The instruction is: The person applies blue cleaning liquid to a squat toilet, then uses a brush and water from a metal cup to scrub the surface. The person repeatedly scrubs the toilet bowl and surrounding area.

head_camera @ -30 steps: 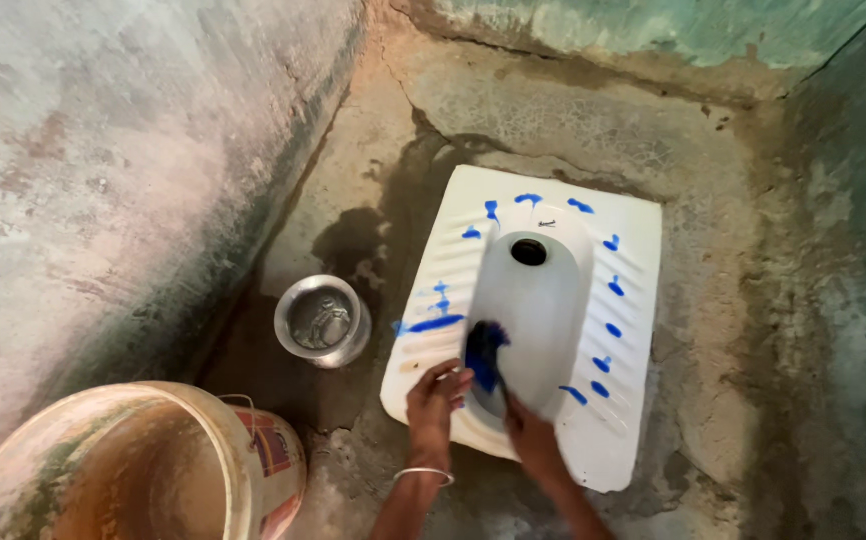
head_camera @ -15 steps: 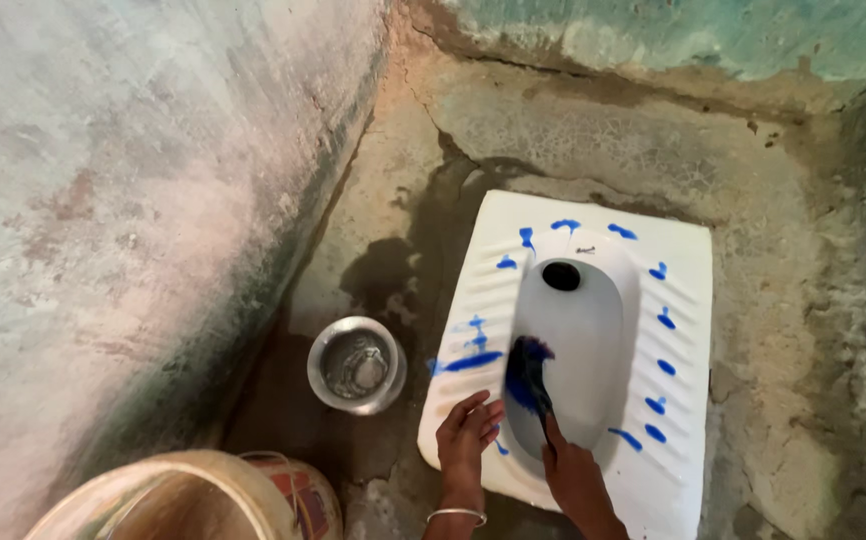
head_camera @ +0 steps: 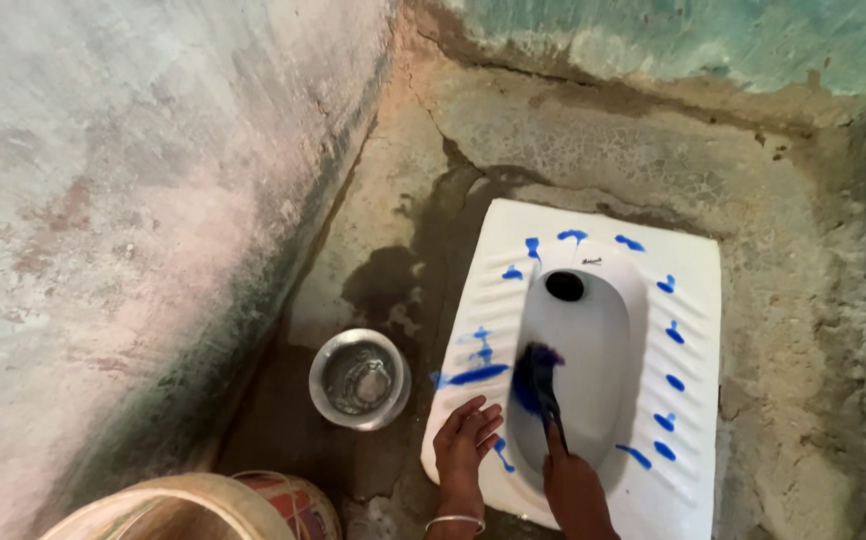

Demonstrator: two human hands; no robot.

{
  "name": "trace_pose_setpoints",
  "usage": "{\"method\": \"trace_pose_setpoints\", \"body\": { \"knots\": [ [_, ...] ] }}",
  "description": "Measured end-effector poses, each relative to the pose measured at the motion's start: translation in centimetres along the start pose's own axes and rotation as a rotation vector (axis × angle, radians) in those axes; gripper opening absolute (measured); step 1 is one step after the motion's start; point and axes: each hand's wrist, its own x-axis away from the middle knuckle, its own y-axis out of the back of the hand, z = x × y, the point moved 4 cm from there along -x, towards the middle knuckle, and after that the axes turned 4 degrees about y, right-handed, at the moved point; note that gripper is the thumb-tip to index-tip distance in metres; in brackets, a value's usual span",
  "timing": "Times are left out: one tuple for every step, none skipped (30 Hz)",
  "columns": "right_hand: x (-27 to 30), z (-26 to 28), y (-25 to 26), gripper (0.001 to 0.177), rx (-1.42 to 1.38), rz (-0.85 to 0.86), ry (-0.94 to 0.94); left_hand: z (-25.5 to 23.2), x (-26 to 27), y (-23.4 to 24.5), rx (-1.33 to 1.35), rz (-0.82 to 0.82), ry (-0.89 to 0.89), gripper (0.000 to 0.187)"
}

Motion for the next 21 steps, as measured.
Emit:
{"method": "trace_pose_setpoints", "body": {
  "knots": [
    [0.1, -0.5, 0.2, 0.068, 0.062, 0.011, -0.011, -0.1, 0.0, -0.3, -0.003, -0.007, 0.013, 0.029],
    [0.3, -1.0, 0.4, 0.068, 0.123, 0.023, -0.022, -0.1, 0.4, -0.2, -0.007, -0.007, 0.009, 0.030],
    [-0.3, -1.6, 0.8, 0.068, 0.184, 0.021, -0.029, -0.2, 0.8, -0.2, -0.010, -0.007, 0.005, 0.030],
    [-2.0, -1.9, 1.1, 0.069, 0.238, 0.004, -0.023, -0.7, 1.0, -0.2, -0.012, -0.006, -0.009, 0.030],
    [-3.8, -2.1, 1.7, 0.069, 0.286, -0.022, -0.011, -1.0, 1.4, -0.3, -0.009, -0.002, -0.016, 0.030],
    [-5.3, -2.2, 1.9, 0.069, 0.320, -0.039, 0.002, -1.1, 2.0, -0.2, -0.006, -0.003, -0.020, 0.030],
    [-6.6, -2.1, 2.1, 0.069, 0.353, -0.048, 0.009, -1.4, 2.5, 0.0, -0.003, -0.005, -0.024, 0.030],
    [-7.5, -1.7, 2.0, 0.069, 0.374, -0.042, 0.009, -1.7, 2.9, 0.4, -0.029, -0.018, -0.010, 0.030],
    [-8.0, -1.3, 1.8, 0.069, 0.392, -0.031, 0.014, -2.0, 3.3, 0.9, -0.054, -0.031, 0.005, 0.030],
    [-7.7, -1.1, 2.0, 0.069, 0.409, -0.018, 0.019, -2.0, 3.5, 0.9, -0.077, -0.036, 0.024, 0.030],
    [-7.0, -0.9, 2.1, 0.069, 0.421, -0.005, 0.029, -2.3, 3.5, 1.1, -0.065, -0.049, 0.022, 0.030],
    [-5.9, -0.8, 2.2, 0.070, 0.431, 0.016, 0.034, -2.5, 3.5, 1.1, -0.051, -0.060, 0.021, 0.030],
    [-4.5, -0.6, 2.2, 0.070, 0.434, 0.039, 0.045, -2.5, 3.5, 1.1, -0.037, -0.070, 0.020, 0.030],
    [-3.2, -0.6, 2.2, 0.070, 0.444, 0.063, 0.024, -2.7, 3.5, 1.1, -0.026, -0.065, 0.014, 0.030],
    [-1.9, -0.8, 2.2, 0.070, 0.456, 0.093, -0.010, -2.8, 3.4, 1.0, -0.015, -0.061, 0.008, 0.030],
    [-1.1, -1.3, 2.5, 0.070, 0.470, 0.106, -0.037, -2.5, 3.4, 0.8, -0.006, -0.055, 0.008, 0.031],
    [-0.5, -1.9, 2.9, 0.070, 0.494, 0.092, -0.055, -2.4, 3.4, 0.6, -0.005, -0.034, 0.000, 0.030],
    [-0.7, -2.2, 3.6, 0.067, 0.516, -0.015, -0.017, -2.2, 3.4, 0.4, -0.003, -0.017, -0.009, 0.030],
    [-1.4, -2.6, 4.4, 0.065, 0.537, -0.123, 0.021, -2.0, 3.6, 0.4, -0.001, -0.001, -0.017, 0.030],
    [-1.9, -3.2, 5.3, 0.063, 0.560, -0.229, 0.054, -1.6, 3.8, 0.4, -0.007, -0.006, -0.025, 0.030],
    [-3.1, -3.9, 5.6, 0.064, 0.602, -0.203, 0.055, -1.3, 4.1, 0.6, -0.013, -0.011, -0.033, 0.030]
  ]
}}
